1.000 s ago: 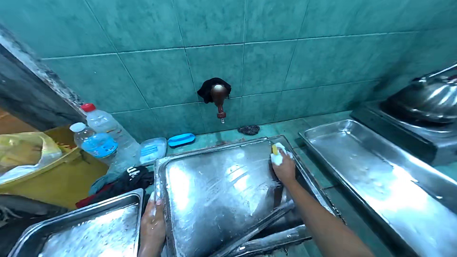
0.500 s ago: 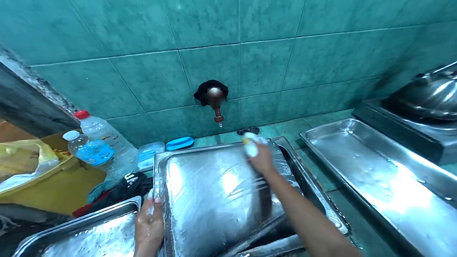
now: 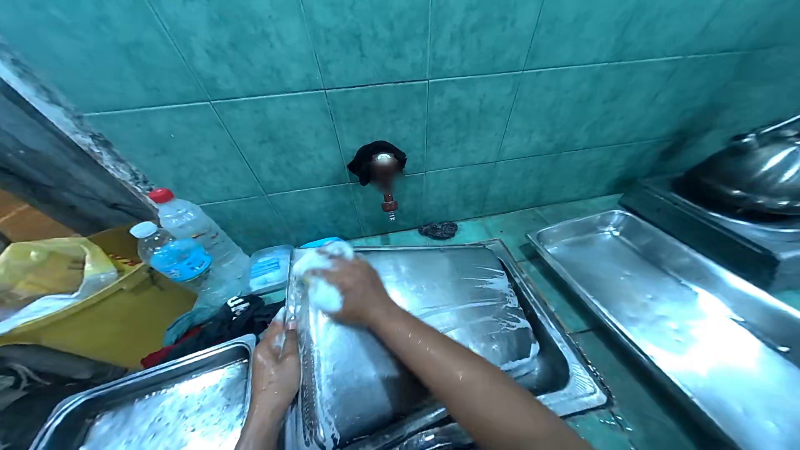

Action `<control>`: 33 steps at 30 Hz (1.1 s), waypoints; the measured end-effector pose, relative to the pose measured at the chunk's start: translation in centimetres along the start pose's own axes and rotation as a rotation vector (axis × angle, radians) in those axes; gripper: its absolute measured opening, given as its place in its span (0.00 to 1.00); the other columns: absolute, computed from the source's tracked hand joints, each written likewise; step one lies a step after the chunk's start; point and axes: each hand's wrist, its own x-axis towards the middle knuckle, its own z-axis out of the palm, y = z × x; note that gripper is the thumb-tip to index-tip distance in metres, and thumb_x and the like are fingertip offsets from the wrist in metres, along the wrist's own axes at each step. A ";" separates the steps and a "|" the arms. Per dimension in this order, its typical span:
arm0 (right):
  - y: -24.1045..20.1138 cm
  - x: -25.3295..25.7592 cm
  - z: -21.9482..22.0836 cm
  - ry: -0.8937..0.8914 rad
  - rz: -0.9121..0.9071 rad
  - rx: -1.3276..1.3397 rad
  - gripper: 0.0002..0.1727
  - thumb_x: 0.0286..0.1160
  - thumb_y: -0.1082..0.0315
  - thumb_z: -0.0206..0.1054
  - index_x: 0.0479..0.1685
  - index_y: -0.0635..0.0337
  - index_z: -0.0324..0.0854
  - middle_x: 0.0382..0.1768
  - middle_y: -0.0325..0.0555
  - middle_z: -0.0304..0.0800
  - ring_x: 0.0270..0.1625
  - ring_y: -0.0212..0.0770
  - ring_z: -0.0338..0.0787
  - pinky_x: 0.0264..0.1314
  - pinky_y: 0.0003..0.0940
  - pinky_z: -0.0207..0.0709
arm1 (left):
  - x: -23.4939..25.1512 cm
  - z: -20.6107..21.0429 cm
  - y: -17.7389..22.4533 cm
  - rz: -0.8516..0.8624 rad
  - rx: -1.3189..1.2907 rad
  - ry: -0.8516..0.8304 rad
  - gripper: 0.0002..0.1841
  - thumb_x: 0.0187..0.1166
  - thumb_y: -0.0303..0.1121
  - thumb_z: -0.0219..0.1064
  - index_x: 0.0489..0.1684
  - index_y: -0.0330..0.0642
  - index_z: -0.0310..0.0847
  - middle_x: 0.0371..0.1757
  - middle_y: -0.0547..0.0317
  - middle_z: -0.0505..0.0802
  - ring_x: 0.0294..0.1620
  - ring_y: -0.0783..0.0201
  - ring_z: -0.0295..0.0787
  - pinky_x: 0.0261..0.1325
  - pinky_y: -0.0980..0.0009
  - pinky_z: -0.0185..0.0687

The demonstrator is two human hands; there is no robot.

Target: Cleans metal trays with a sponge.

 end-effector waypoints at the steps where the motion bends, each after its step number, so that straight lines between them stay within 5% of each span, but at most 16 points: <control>1: 2.7 -0.4 -0.8 0.071 0.089 -0.022 0.27 0.61 0.63 0.81 0.65 0.54 0.90 0.71 0.49 0.89 0.79 0.53 0.82 0.79 0.59 0.75 | -0.2 0.0 -0.1 -0.008 0.000 0.002 0.23 0.92 0.33 0.53 0.80 0.27 0.72 0.75 0.34 0.84 0.78 0.51 0.80 0.84 0.56 0.69; 4: 12.2 -5.6 -5.7 0.080 0.547 -0.182 0.29 0.69 0.56 0.78 0.71 0.56 0.86 0.70 0.57 0.88 0.77 0.60 0.82 0.80 0.63 0.72 | -0.6 -0.3 -1.3 -0.030 -0.023 0.014 0.23 0.92 0.33 0.53 0.80 0.28 0.73 0.75 0.34 0.84 0.78 0.51 0.81 0.84 0.57 0.69; 6: 17.5 -12.4 -8.5 0.155 0.755 -0.260 0.28 0.73 0.59 0.75 0.73 0.61 0.83 0.71 0.65 0.85 0.76 0.67 0.81 0.80 0.68 0.69 | -0.4 -0.7 -2.2 -0.076 -0.012 -0.001 0.22 0.92 0.33 0.53 0.79 0.30 0.74 0.75 0.37 0.85 0.78 0.52 0.81 0.83 0.55 0.70; 8: 19.3 -19.4 -9.5 0.196 0.998 -0.304 0.29 0.79 0.59 0.71 0.78 0.61 0.78 0.73 0.69 0.82 0.76 0.70 0.80 0.79 0.71 0.69 | 0.1 -0.7 -3.1 -0.133 0.023 -0.030 0.22 0.93 0.34 0.54 0.78 0.31 0.75 0.74 0.36 0.85 0.76 0.50 0.82 0.82 0.51 0.70; 10: 16.6 -24.3 -8.8 0.204 1.168 -0.328 0.31 0.80 0.59 0.69 0.80 0.65 0.75 0.73 0.73 0.80 0.75 0.72 0.80 0.76 0.72 0.70 | 0.8 -0.6 -4.4 -0.171 0.044 -0.062 0.22 0.94 0.35 0.53 0.78 0.30 0.75 0.72 0.34 0.86 0.75 0.46 0.82 0.81 0.46 0.70; 12: 11.1 -25.6 -7.5 0.169 1.142 -0.305 0.34 0.74 0.64 0.72 0.81 0.70 0.72 0.79 0.76 0.72 0.81 0.74 0.73 0.82 0.70 0.66 | 1.6 -0.3 -5.2 -0.203 0.032 -0.084 0.22 0.94 0.36 0.53 0.79 0.31 0.74 0.73 0.34 0.85 0.75 0.45 0.82 0.81 0.45 0.70; 15: 1.5 -24.0 -3.0 0.088 0.847 -0.183 0.38 0.63 0.63 0.78 0.78 0.68 0.77 0.81 0.70 0.74 0.85 0.71 0.71 0.84 0.67 0.66 | 2.2 0.1 -4.9 -0.255 0.010 -0.122 0.23 0.95 0.37 0.51 0.81 0.33 0.73 0.70 0.34 0.86 0.70 0.45 0.85 0.76 0.44 0.74; 17: -3.8 -20.5 0.6 0.091 0.508 -0.112 0.28 0.66 0.60 0.75 0.69 0.59 0.87 0.73 0.57 0.86 0.79 0.62 0.81 0.78 0.61 0.76 | 2.5 0.3 -4.0 -0.270 0.002 -0.143 0.23 0.95 0.37 0.51 0.82 0.33 0.72 0.70 0.34 0.86 0.70 0.44 0.85 0.75 0.43 0.74; 19: -7.1 -16.4 2.5 -0.005 0.278 0.005 0.22 0.76 0.59 0.69 0.68 0.49 0.89 0.75 0.48 0.87 0.81 0.54 0.80 0.78 0.58 0.77 | 2.4 0.2 -3.4 -0.276 -0.005 -0.138 0.23 0.95 0.38 0.52 0.82 0.35 0.72 0.70 0.35 0.86 0.69 0.45 0.85 0.74 0.44 0.75; 21: -7.2 -14.3 2.5 -0.055 0.166 0.089 0.23 0.73 0.59 0.72 0.68 0.50 0.89 0.77 0.49 0.84 0.83 0.55 0.78 0.80 0.59 0.75 | 2.1 0.0 -3.2 -0.284 -0.025 -0.125 0.24 0.95 0.39 0.52 0.83 0.35 0.71 0.70 0.35 0.86 0.68 0.45 0.85 0.72 0.44 0.76; 25: 1.6 -19.0 -1.3 0.092 0.421 -0.066 0.35 0.54 0.66 0.83 0.71 0.60 0.86 0.75 0.56 0.84 0.80 0.58 0.80 0.79 0.62 0.75 | 1.8 -0.2 -3.6 -0.297 -0.032 -0.131 0.24 0.95 0.39 0.52 0.83 0.36 0.70 0.69 0.35 0.86 0.66 0.46 0.86 0.71 0.44 0.77; 29: 11.0 -26.4 -8.2 0.173 1.074 -0.316 0.29 0.74 0.67 0.73 0.77 0.66 0.78 0.74 0.72 0.80 0.78 0.72 0.78 0.78 0.71 0.69 | 2.0 -0.1 -4.3 -0.280 -0.008 -0.144 0.25 0.95 0.40 0.51 0.84 0.35 0.69 0.74 0.34 0.84 0.73 0.43 0.83 0.76 0.41 0.72; 31: 10.3 -26.8 -7.8 0.188 1.131 -0.340 0.32 0.72 0.65 0.74 0.78 0.68 0.76 0.77 0.73 0.76 0.80 0.73 0.75 0.80 0.71 0.67 | 2.2 0.1 -3.6 -0.276 -0.012 -0.139 0.24 0.95 0.39 0.51 0.83 0.34 0.70 0.73 0.34 0.84 0.72 0.44 0.83 0.76 0.42 0.72; 33: 5.9 -24.1 -4.8 0.181 0.972 -0.247 0.40 0.62 0.65 0.80 0.79 0.68 0.75 0.80 0.69 0.74 0.84 0.70 0.71 0.84 0.67 0.65 | 2.4 0.0 -2.8 -0.274 -0.015 -0.136 0.24 0.96 0.39 0.51 0.84 0.35 0.69 0.73 0.34 0.84 0.72 0.45 0.83 0.76 0.44 0.72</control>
